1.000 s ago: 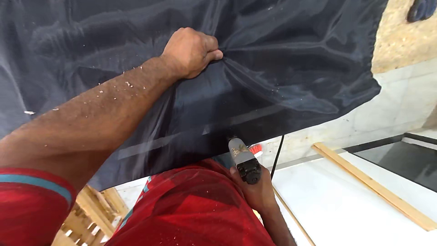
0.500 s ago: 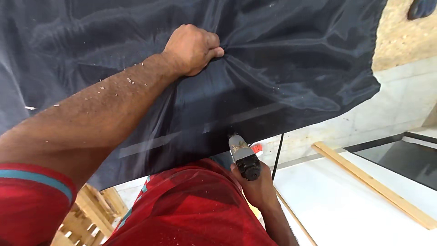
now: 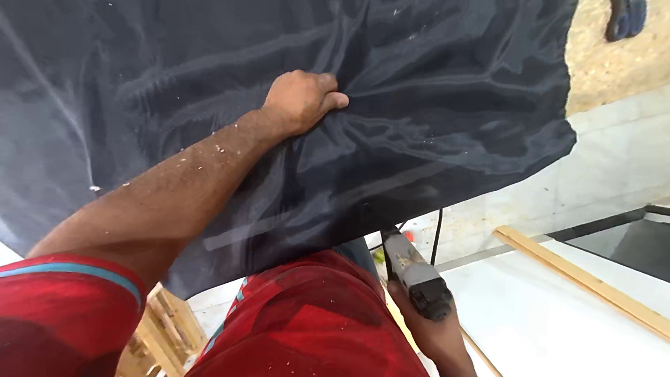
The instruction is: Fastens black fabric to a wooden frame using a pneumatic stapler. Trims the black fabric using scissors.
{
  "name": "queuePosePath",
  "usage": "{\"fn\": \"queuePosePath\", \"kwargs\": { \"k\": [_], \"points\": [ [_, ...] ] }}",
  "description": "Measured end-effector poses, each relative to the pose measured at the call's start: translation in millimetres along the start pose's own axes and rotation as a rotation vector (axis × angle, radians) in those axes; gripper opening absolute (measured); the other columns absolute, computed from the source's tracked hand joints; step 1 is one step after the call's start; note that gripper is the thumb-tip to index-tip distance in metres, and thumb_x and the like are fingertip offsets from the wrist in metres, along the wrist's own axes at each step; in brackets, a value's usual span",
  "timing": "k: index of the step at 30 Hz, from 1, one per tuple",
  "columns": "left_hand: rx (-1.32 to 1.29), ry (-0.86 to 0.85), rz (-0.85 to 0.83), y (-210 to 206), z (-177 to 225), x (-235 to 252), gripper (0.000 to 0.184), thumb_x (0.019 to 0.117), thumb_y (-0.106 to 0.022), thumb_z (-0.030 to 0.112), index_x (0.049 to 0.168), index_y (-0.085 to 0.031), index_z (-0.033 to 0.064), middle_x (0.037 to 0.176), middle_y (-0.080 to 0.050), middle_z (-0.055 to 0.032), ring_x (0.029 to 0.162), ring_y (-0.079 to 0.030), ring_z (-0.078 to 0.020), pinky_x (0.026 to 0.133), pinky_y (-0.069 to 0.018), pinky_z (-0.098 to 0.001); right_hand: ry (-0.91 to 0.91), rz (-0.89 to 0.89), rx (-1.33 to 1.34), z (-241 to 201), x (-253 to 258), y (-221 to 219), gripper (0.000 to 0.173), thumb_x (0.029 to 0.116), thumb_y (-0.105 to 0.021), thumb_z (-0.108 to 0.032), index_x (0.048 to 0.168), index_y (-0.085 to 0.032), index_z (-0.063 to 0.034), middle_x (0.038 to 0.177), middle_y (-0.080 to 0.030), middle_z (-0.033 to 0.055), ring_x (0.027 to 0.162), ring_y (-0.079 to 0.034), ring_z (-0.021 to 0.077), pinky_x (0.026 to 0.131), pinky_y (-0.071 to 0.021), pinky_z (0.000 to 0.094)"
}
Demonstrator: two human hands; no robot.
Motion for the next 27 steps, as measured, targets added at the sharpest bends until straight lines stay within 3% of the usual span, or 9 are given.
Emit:
{"fn": "queuePosePath", "kwargs": {
  "k": [3,5,7,11,15,18,20,24,27],
  "points": [
    [0.02,0.037,-0.016,10.8,-15.7,-46.7,0.074,0.1012,-0.029,0.071,0.124,-0.064,0.0102,0.116,-0.069,-0.018,0.109,-0.068,-0.0397,0.088,-0.053,-0.066,-0.065,0.035,-0.035,10.9,-14.0,1.0,0.05,0.0813,-0.08,-0.047,0.111,-0.071,-0.0079,0.086,-0.074,-0.0039,0.075,-0.071,0.0056,0.071,-0.0632,0.0296],
    [0.033,0.085,-0.036,10.6,-30.8,-86.8,0.074,0.096,-0.047,0.071,0.126,-0.065,0.0061,0.124,-0.065,-0.021,0.117,-0.063,-0.0414,0.097,-0.0506,-0.0645,-0.057,0.03,-0.063,19.6,-15.6,-3.3,0.048,0.0824,-0.079,-0.048,0.109,-0.071,-0.0091,0.086,-0.074,-0.0043,0.075,-0.071,0.0047,0.071,-0.063,0.0292],
    [0.06,0.129,-0.006,5.2,-45.2,-122.8,0.06,0.0977,-0.058,0.058,0.122,-0.067,0.0038,0.125,-0.064,-0.0233,0.123,-0.059,-0.0433,0.103,-0.0471,-0.0623,-0.039,0.008,-0.115,23.1,-14.1,-7.4,0.047,0.083,-0.078,-0.049,0.109,-0.072,-0.0106,0.088,-0.074,-0.0053,0.079,-0.071,0.003,0.074,-0.0627,0.0286],
    [0.041,0.22,0.22,-12.0,-59.3,-166.2,0.039,0.1078,-0.05,0.035,0.119,-0.072,0.0047,0.116,-0.069,-0.0228,0.117,-0.064,-0.0405,0.102,-0.0497,-0.056,-0.033,-0.074,-0.214,27.7,-4.7,-10.8,0.051,0.0812,-0.075,-0.057,0.106,-0.072,-0.0131,0.085,-0.073,-0.0059,0.077,-0.07,0.0032,0.071,-0.0613,0.0302],
    [0.036,0.239,0.366,-17.2,-62.2,-162.5,0.036,0.1082,-0.05,0.028,0.107,-0.071,-0.0004,0.109,-0.07,-0.022,0.11,-0.067,-0.0378,0.098,-0.0524,-0.0524,0.007,-0.12,-0.231,30.4,3.5,-13.7,0.052,0.08,-0.074,-0.06,0.106,-0.073,-0.0155,0.086,-0.073,-0.0071,0.079,-0.07,0.0027,0.073,-0.0615,0.0308],
    [0.085,0.163,0.291,-11.5,-67.4,-155.7,0.039,0.1093,-0.047,0.031,0.106,-0.069,-0.001,0.107,-0.068,-0.0242,0.105,-0.068,-0.0421,0.09,-0.0537,-0.0588,0.036,-0.12,-0.199,29.9,7.6,-13.7,0.052,0.0797,-0.075,-0.059,0.11,-0.073,-0.0164,0.088,-0.073,-0.0082,0.081,-0.07,0.0009,0.075,-0.0617,0.0285],
    [0.123,0.095,0.226,-7.4,-73.0,-153.3,0.043,0.1099,-0.045,0.035,0.107,-0.067,-0.0021,0.108,-0.069,-0.0269,0.101,-0.069,-0.0465,0.083,-0.0542,-0.0646,0.025,-0.121,-0.171,24.9,8.5,-16.4,0.049,0.0787,-0.076,-0.057,0.109,-0.072,-0.0176,0.084,-0.072,-0.009,0.075,-0.069,0.0009,0.07,-0.0609,0.0278],
    [0.085,0.087,0.054,1.2,-80.7,-143.4,0.045,0.1107,-0.042,0.036,0.106,-0.065,-0.0034,0.102,-0.069,-0.0284,0.099,-0.069,-0.049,0.084,-0.051,-0.0691,0.001,-0.116,-0.122,10.4,16.2,-30.6,0.045,0.0794,-0.076,-0.053,0.109,-0.071,-0.0188,0.079,-0.071,-0.0087,0.066,-0.067,0.0024,0.062,-0.0601,0.0289],
    [0.04,0.104,0.048,0.5,-88.3,-139.5,0.046,0.1105,-0.041,0.037,0.103,-0.065,-0.0014,0.096,-0.069,-0.0262,0.094,-0.07,-0.0463,0.081,-0.0509,-0.0681,-0.03,-0.082,-0.141,4.6,21.7,-41.1,0.042,0.0789,-0.076,-0.05,0.107,-0.072,-0.0193,0.078,-0.071,-0.0083,0.066,-0.067,0.0035,0.062,-0.0604,0.0311]
  ]
}}
Point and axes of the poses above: each hand's wrist, its own x-axis towards the middle knuckle, its own y-axis out of the back of the hand, z = x × y, the point moved 4 cm from there along x, towards the middle knuckle
